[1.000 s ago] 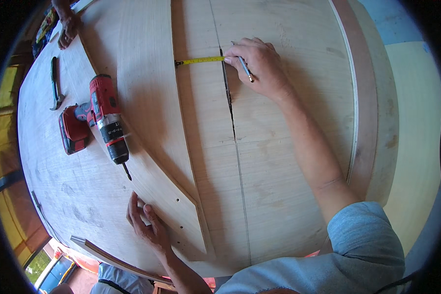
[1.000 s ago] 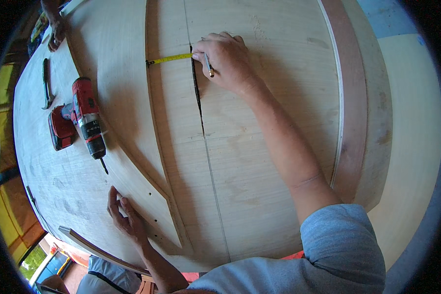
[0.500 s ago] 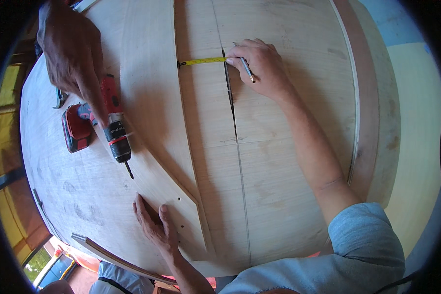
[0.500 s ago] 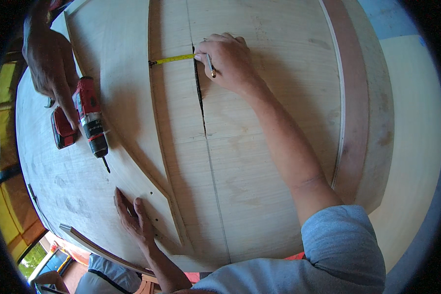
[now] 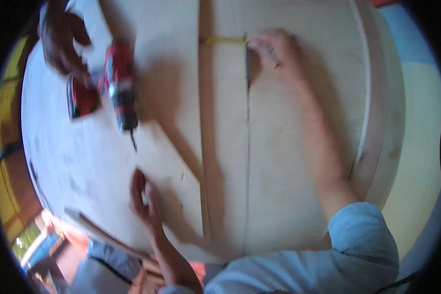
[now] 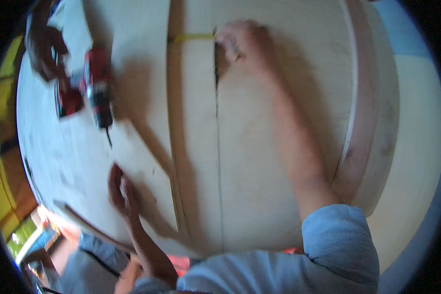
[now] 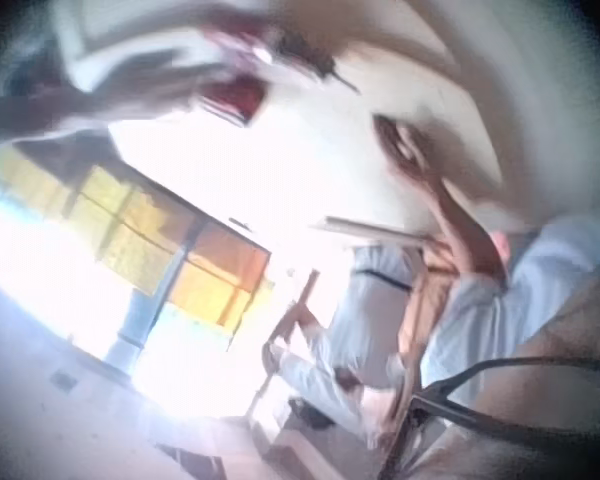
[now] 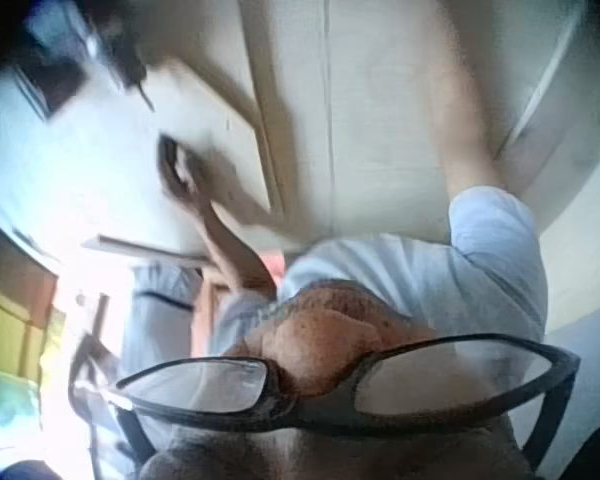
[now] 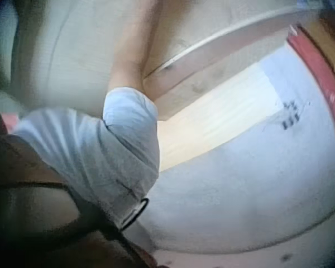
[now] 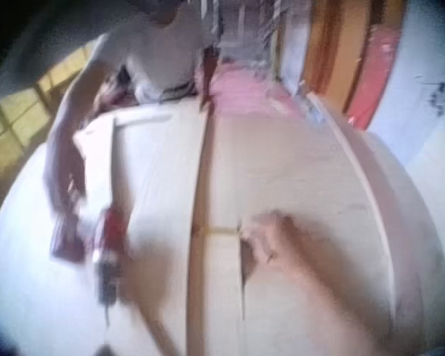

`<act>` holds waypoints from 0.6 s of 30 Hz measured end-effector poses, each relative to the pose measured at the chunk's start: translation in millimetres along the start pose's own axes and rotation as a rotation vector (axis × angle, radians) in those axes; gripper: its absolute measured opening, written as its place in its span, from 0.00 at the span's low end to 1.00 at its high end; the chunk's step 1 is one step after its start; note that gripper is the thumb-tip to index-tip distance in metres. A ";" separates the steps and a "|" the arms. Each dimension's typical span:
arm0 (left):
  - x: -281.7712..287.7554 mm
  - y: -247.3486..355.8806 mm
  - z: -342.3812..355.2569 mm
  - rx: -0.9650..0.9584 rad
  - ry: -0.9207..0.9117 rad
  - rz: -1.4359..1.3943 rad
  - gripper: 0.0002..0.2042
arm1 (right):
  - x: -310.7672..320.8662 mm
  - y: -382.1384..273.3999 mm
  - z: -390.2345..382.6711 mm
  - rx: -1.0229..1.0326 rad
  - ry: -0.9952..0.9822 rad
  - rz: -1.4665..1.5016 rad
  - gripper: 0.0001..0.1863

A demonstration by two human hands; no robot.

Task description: The person aligns wooden boards on a worktable, measures the boards using a tape measure, and marks guidelines on the wooden surface with a pencil.

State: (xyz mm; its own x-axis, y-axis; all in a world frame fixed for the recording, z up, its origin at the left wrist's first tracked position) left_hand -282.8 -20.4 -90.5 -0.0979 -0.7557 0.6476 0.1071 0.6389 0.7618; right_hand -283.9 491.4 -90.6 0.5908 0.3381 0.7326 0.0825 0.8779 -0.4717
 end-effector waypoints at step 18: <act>61.1 3.1 -84.2 0.147 0.042 0.146 0.09 | 24.2 13.3 24.9 0.021 -0.066 0.060 0.16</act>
Point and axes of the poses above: each hand's wrist, its own z-axis towards the middle knuckle, its own x-axis out of the back of the hand, y = z × x, the point moved 10 cm from there along z, towards the middle knuckle, and after that the axes turned 9 degrees about y, right-handed, at the moved point
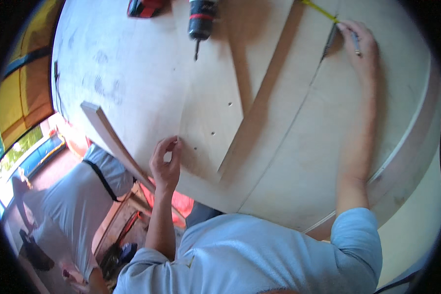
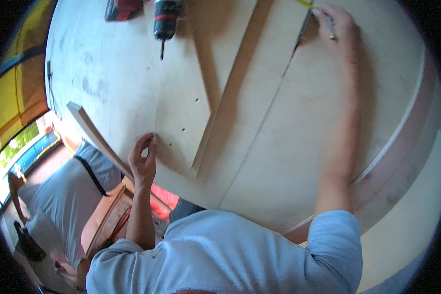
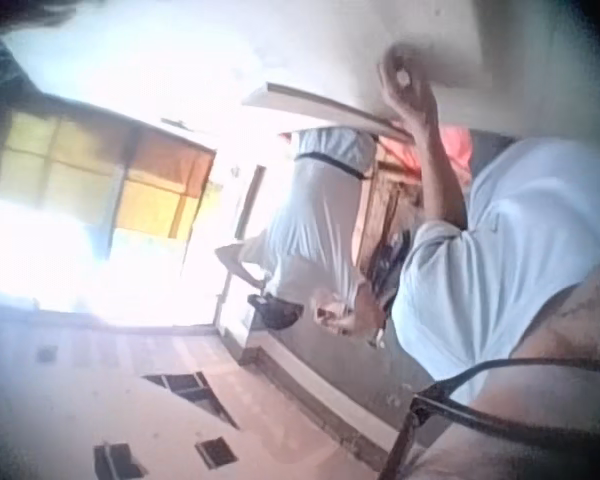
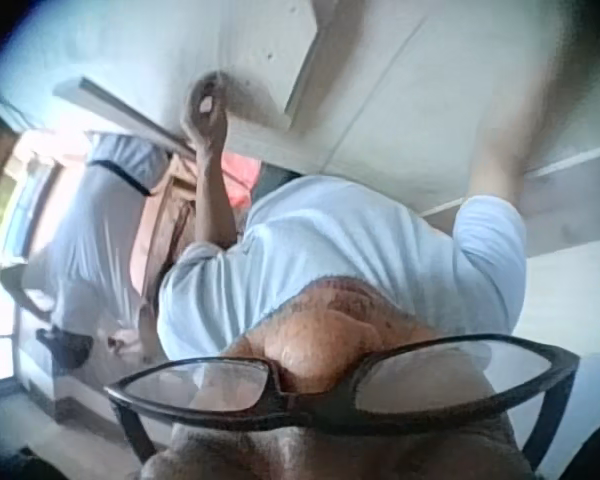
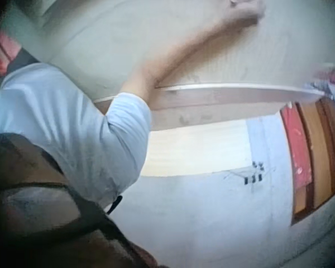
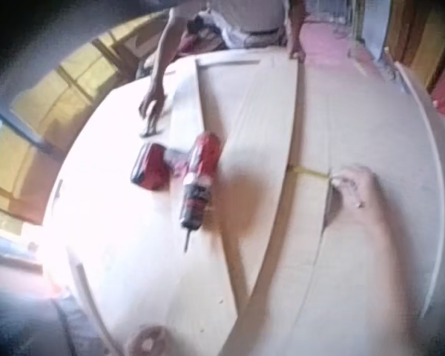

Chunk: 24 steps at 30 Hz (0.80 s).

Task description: The person aligns wooden boards on a worktable, measures the boards using a tape measure, and marks guidelines on the wooden surface with a pencil.

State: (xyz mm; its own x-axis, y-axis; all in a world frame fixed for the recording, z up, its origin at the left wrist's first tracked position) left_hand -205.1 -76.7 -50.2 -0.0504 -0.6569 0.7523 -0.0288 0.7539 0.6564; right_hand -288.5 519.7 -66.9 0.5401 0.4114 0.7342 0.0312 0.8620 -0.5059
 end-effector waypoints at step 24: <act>-141.0 225.4 349.0 -0.771 -0.427 0.969 0.19 | -4.4 9.5 -8.6 -0.089 -0.022 -0.073 0.14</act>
Point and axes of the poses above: each hand's wrist, its own z-axis towards the middle knuckle, its own x-axis out of the back of the hand, y = z × x, the point moved 10 cm from there along z, towards the middle knuckle, and after that the axes turned 9 degrees about y, right-handed, at the moved point
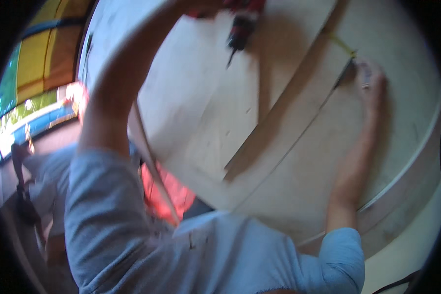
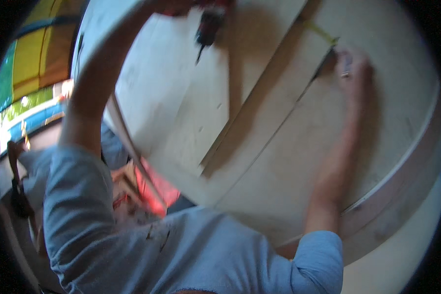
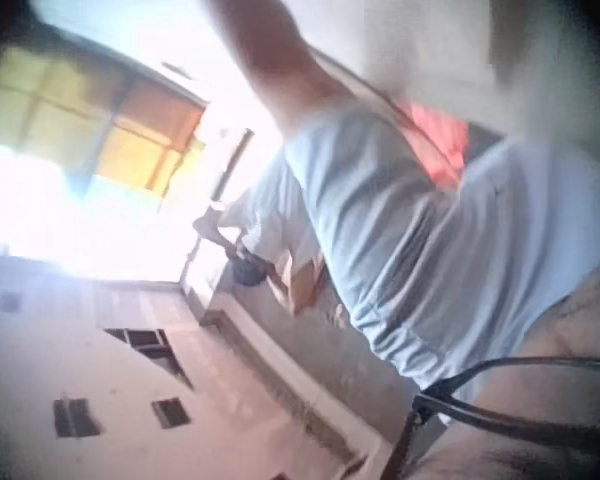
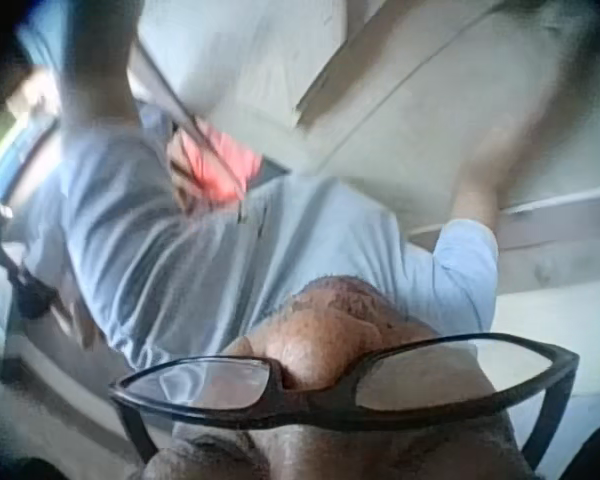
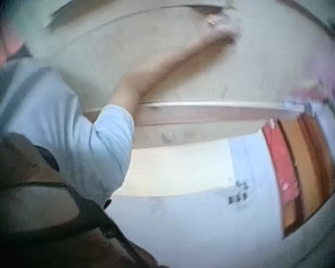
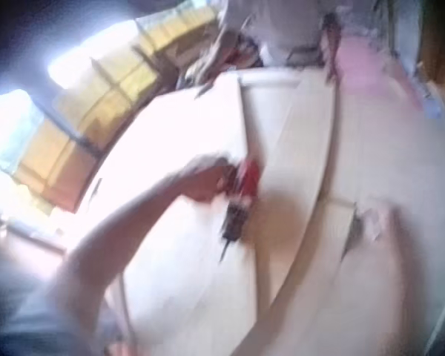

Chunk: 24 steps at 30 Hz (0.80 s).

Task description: The person aligns wooden boards on a worktable, measures the boards using a tape measure, and marks guidelines on the wooden surface with a pencil.

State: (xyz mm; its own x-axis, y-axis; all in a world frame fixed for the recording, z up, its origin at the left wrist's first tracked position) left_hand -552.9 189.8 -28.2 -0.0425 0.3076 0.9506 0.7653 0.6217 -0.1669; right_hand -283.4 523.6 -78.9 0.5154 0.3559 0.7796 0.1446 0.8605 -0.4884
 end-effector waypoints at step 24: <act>-2.9 96.1 -504.5 1.196 -0.066 -1.260 0.16 | -9.6 0.6 -1.2 0.085 -0.003 0.046 0.18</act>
Point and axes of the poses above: each hand's wrist, its own z-axis towards the middle knuckle, its own x-axis out of the back of the hand, y = z × x, the point moved 10 cm from there along z, towards the middle knuckle, and after that the axes turned 9 degrees about y, right-handed, at the moved point
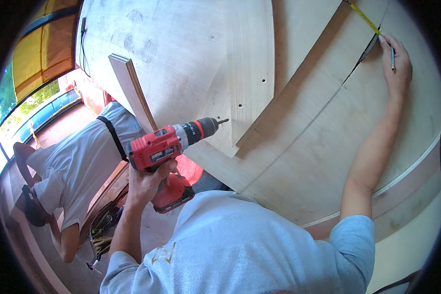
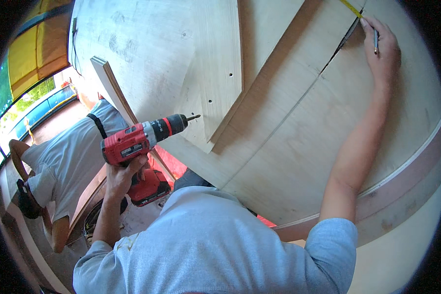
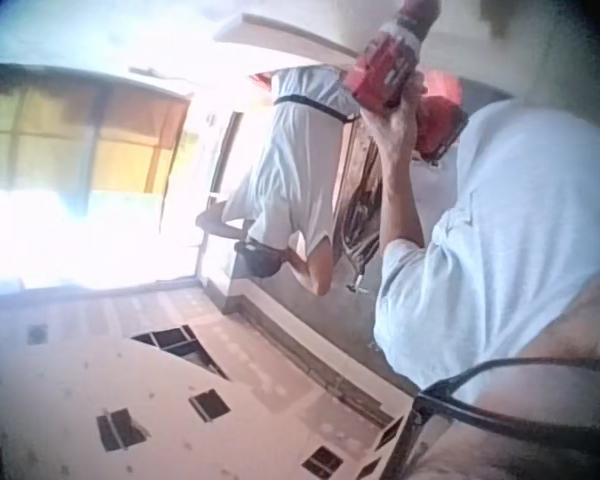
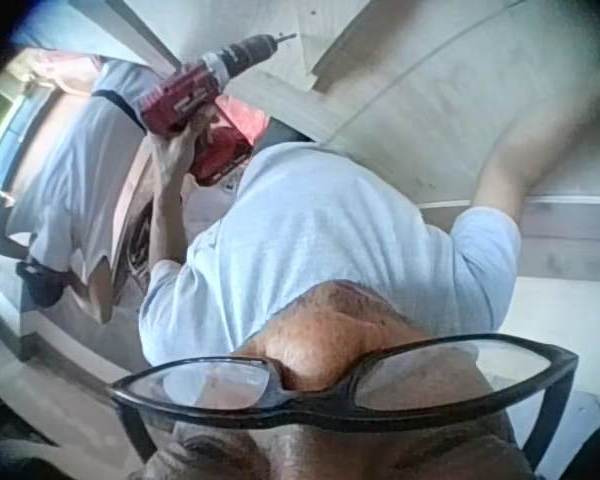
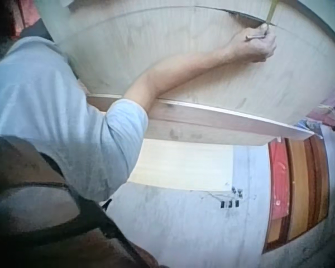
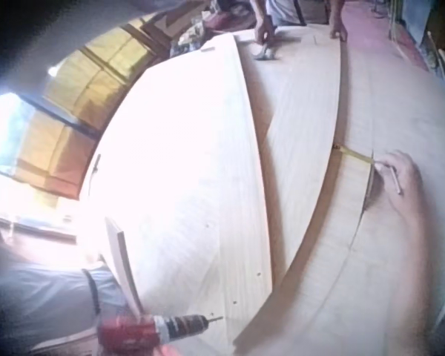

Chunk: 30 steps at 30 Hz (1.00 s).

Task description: The person aligns wooden boards on a worktable, measures the boards using a tape measure, and marks guidelines on the wooden surface with a pencil.

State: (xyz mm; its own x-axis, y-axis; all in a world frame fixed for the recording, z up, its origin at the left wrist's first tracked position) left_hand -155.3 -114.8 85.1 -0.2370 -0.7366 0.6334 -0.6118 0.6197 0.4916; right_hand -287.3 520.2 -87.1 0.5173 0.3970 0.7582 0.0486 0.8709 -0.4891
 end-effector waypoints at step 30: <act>-13.0 7.8 -18.4 -0.195 0.007 0.329 0.20 | -5.7 8.8 -2.9 0.021 -0.071 -0.038 0.20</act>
State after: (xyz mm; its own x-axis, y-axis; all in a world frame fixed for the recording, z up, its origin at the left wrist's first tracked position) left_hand -143.0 -95.4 91.7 -0.3910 -0.4882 0.7803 -0.3489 0.8631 0.3652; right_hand -287.3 524.8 -97.0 0.4533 0.3827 0.8050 0.0490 0.8911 -0.4512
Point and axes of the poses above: each hand's wrist, its own z-axis towards the middle knuckle, its own x-axis out of the back of the hand, y = z × x, the point moved 10 cm from there along z, towards the middle knuckle, and after that the axes turned 9 degrees about y, right-handed, at the moved point
